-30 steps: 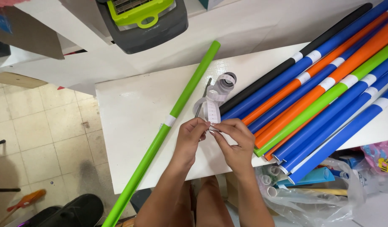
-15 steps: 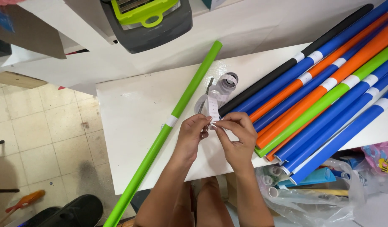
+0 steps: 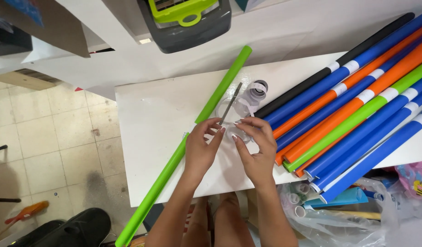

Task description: Labeling rolls of wrapping paper by writing on labels, cutting them to size, and sticking them onto the rolls.

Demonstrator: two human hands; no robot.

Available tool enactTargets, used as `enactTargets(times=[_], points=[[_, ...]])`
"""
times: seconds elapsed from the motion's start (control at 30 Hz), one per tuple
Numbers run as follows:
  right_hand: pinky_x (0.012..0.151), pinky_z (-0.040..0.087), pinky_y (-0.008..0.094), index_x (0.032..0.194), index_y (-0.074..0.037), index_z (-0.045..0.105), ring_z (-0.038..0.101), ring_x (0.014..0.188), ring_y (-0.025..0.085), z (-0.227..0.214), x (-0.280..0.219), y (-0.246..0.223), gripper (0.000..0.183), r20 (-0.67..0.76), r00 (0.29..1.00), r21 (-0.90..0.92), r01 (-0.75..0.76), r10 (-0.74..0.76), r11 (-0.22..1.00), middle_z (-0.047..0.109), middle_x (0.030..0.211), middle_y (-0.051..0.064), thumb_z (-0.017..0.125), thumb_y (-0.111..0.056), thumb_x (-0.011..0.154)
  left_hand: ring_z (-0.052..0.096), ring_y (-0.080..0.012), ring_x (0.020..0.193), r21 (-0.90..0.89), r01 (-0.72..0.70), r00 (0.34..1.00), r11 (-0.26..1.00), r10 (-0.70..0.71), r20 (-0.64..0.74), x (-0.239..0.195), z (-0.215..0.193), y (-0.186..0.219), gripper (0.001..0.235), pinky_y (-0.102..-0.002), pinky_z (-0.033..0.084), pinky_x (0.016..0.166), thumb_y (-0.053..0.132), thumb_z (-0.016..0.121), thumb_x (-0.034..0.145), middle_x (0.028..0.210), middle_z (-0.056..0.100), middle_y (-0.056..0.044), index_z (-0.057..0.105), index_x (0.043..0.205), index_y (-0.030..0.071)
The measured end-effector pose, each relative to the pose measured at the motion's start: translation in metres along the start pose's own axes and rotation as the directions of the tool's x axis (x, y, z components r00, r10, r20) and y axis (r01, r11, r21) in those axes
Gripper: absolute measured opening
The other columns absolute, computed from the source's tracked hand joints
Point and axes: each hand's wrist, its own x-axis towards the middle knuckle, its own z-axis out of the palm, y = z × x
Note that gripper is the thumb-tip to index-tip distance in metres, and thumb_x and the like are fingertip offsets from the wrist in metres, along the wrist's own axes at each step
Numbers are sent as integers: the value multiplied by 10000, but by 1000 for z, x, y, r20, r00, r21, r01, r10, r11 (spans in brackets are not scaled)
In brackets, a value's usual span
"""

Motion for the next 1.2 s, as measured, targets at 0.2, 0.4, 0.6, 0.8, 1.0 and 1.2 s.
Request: enactTargets(times=[0.2,0.4,0.6,0.8,1.0,1.2], points=[[859,561,402,1161,-101,754,676,1031,283,19,-5,-2,278,65,996,17,-57,56,998,693,1144,138,768,-47,888,611,-391,1127,422,-62,992,905,101,-70,1,-22,-25,471,-480,494,941,124,768,864,1208,652,-212,650,1305,7],[848,566,408,1157,-107,754,682,1016,280,31,-9,-3,274,102,992,39,-72,68,997,691,1143,124,767,-59,887,643,-341,1074,694,44,998,719,1,-65,9,-23,-71,477,-450,494,873,151,771,849,1173,657,-145,650,1303,70],[843,562,408,1159,-99,739,679,994,269,37,-15,-15,274,96,993,59,-68,62,996,687,1141,118,764,-53,889,693,-346,1009,685,48,999,727,-36,-32,5,-32,-70,396,-438,528,825,143,703,896,1156,682,-152,666,1283,62],[817,561,401,1155,-88,758,684,950,268,26,-21,-32,261,87,995,82,-62,55,995,699,1082,128,746,-37,898,696,-417,1023,472,-75,997,878,56,54,-36,-63,0,400,-465,568,819,105,705,886,1174,675,-198,680,1275,13],[809,561,372,1180,-52,756,672,912,230,8,-28,-66,290,12,1000,199,-17,15,980,700,1038,134,751,-47,890,704,-427,1039,241,-225,973,944,205,103,-78,-86,64,378,-470,598,808,120,716,896,1162,688,-210,706,1256,7],[836,526,251,1239,-51,673,551,916,173,-12,-39,-111,327,-74,980,409,199,-185,891,573,1021,73,729,-87,918,652,-170,981,129,-487,873,864,486,45,-113,-98,92,438,-281,507,863,90,735,874,1104,647,-51,679,1308,62]])
